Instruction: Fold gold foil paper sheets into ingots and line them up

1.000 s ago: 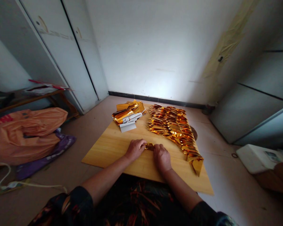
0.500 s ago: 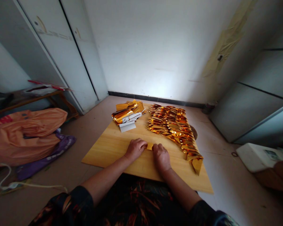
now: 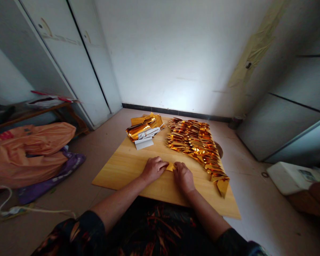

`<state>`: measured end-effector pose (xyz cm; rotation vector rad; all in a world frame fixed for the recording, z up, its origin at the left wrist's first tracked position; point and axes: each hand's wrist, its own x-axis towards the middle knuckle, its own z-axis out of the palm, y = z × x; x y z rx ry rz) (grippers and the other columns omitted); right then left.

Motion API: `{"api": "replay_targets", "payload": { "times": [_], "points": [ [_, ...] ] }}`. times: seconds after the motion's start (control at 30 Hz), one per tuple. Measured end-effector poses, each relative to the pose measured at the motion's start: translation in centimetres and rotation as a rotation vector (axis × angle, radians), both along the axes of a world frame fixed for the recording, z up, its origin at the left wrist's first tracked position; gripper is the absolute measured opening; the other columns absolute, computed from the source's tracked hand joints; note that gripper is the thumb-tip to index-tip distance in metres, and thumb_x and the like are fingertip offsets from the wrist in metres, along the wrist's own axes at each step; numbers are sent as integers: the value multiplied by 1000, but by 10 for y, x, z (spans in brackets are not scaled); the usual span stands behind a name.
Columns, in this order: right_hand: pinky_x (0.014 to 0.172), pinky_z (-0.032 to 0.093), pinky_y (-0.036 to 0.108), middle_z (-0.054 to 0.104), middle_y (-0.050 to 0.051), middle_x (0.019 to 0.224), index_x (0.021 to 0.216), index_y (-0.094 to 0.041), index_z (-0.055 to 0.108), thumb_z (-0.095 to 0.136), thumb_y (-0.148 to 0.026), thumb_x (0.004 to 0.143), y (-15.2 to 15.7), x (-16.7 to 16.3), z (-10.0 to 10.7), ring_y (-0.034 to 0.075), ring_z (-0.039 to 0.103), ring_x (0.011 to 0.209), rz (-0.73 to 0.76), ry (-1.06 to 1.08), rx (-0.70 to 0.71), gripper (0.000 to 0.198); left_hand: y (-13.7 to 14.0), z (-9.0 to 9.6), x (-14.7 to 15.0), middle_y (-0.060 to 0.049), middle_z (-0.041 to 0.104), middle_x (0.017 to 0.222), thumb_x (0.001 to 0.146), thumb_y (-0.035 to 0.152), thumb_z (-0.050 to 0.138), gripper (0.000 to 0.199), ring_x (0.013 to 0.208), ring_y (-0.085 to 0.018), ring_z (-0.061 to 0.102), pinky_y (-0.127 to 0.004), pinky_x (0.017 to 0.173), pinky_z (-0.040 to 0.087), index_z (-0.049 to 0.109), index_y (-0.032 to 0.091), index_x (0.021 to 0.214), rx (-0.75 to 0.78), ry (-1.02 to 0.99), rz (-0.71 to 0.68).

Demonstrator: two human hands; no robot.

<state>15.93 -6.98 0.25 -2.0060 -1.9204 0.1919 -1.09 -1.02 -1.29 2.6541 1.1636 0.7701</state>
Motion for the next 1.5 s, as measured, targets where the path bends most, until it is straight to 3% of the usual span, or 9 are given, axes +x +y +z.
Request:
{"api": "replay_targets", "payload": {
  "times": [0.13,0.3,0.4,0.7,0.83,1.03,1.33,1.5],
  "points": [
    [66,39,21,67,4,97,104,-20,61,49,-13,86,1,4,1,14,62,82,-13,100,-17,23,-2,4,0,-2,66,85,78,17,65,28,80,-17,59,-29,71,43,67,22,105,-53,-39,42],
    [64,37,20,66,2,88,88,-21,65,50,-11,81,-1,8,1,13,61,78,42,125,-26,20,-3,4,-2,0,64,74,74,12,66,6,73,-15,58,-28,69,41,67,18,77,-89,-74,47],
    [66,38,21,65,2,87,83,-21,66,50,-10,80,-4,9,3,14,61,78,79,89,-26,20,-2,2,-3,0,65,74,73,12,67,7,74,-15,59,-27,69,41,66,18,69,-118,-51,25],
    [71,38,22,65,5,91,88,-20,68,50,-16,88,-8,8,17,15,61,85,92,-42,-115,18,2,12,-2,0,70,80,76,20,66,5,77,-16,63,-27,72,41,70,20,73,-242,57,-1],
    [71,39,24,65,6,93,90,-19,67,46,-24,93,-6,5,20,17,62,86,34,-90,-180,22,0,23,1,-3,69,82,85,26,58,17,81,-17,62,-27,72,40,69,19,76,-253,199,13],
    [72,42,25,65,9,96,94,-15,66,42,-23,95,-7,-4,23,19,63,90,-45,-125,-214,25,-2,33,6,-4,70,88,89,30,52,21,86,-19,63,-29,74,40,69,20,81,-284,292,56],
    [67,44,24,64,12,99,96,-14,64,41,-21,94,-8,-6,28,18,66,82,-60,-104,-282,24,5,48,18,-4,72,90,84,35,53,22,86,-22,65,-29,71,43,70,22,79,-385,443,142],
    [71,44,26,66,12,100,96,-14,64,44,-25,92,-2,-1,28,21,65,89,-56,-57,-336,23,7,54,22,-3,73,88,82,36,53,22,85,-22,65,-28,69,43,71,23,78,-457,464,186]
  ]
}}
